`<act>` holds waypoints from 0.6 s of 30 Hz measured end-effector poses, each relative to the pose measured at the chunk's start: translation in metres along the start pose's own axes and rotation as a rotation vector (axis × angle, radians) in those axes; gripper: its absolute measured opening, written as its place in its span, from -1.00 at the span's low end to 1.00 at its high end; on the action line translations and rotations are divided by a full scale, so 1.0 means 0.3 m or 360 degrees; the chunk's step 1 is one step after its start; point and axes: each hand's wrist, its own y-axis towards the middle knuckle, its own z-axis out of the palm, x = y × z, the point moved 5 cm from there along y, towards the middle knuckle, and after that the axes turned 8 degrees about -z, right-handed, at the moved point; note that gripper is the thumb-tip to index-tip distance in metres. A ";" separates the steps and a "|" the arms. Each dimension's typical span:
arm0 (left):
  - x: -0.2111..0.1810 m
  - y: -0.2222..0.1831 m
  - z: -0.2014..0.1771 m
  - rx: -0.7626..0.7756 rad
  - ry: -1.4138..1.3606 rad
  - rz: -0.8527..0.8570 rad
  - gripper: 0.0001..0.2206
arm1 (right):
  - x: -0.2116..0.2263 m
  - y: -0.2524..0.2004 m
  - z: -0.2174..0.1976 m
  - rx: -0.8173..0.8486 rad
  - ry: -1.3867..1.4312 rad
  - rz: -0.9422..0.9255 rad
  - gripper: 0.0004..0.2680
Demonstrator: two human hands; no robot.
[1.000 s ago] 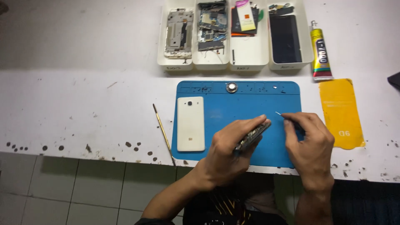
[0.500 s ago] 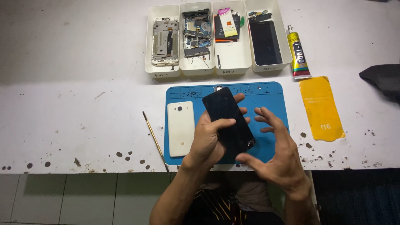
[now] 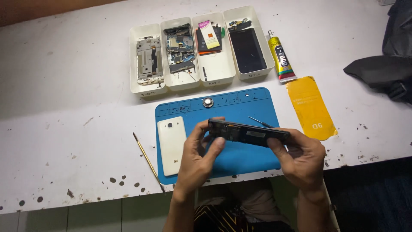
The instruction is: Disassembling and inspecting a smartphone on a repair bench using prying tools
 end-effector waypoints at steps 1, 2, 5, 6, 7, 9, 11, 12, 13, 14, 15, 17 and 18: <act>0.015 -0.006 -0.006 0.0006 0.0000 -0.0011 -0.71 | 0.000 0.006 -0.010 -0.0003 -0.0003 0.0012 -0.84; 0.024 -0.012 -0.016 -0.0007 0.0019 0.0040 -0.76 | -0.008 0.010 -0.008 0.0075 0.0094 0.0097 -0.85; 0.042 -0.021 -0.024 -0.0077 0.0055 0.0086 -0.78 | -0.013 0.027 0.004 0.0202 0.0247 0.0214 -0.84; 0.047 -0.022 -0.025 -0.0128 0.0071 0.0083 -0.79 | -0.012 0.031 0.011 0.0247 0.0301 0.0244 -0.82; 0.051 -0.020 -0.024 -0.0133 0.0070 0.0073 -0.79 | -0.027 0.028 0.012 0.0254 0.0301 0.0254 -0.82; 0.058 -0.016 -0.027 -0.0185 0.0130 0.0039 -0.76 | -0.057 0.021 0.016 0.0268 0.0318 0.0307 -0.85; 0.058 -0.016 -0.028 -0.0194 0.0108 0.0012 -0.77 | -0.039 0.034 0.019 0.0282 0.0292 0.0309 -0.84; 0.058 -0.016 -0.027 -0.0197 0.0084 -0.0006 -0.77 | -0.029 0.040 0.021 0.0290 0.0262 0.0302 -0.82; 0.063 -0.015 -0.031 -0.0198 0.0086 -0.0011 -0.77 | -0.033 0.039 0.025 0.0290 0.0265 0.0306 -0.82; 0.068 -0.014 -0.035 -0.0217 0.0096 -0.0023 -0.78 | -0.038 0.037 0.029 0.0277 0.0325 0.0340 -0.83; 0.073 -0.011 -0.039 -0.0233 0.0105 -0.0033 -0.79 | -0.043 0.036 0.032 0.0262 0.0384 0.0372 -0.84; 0.077 -0.009 -0.039 -0.0245 0.0082 -0.0032 -0.78 | -0.031 0.045 0.035 0.0296 0.0398 0.0406 -0.85; 0.079 -0.010 -0.040 -0.0256 0.0058 -0.0028 -0.76 | -0.026 0.047 0.038 0.0329 0.0412 0.0436 -0.85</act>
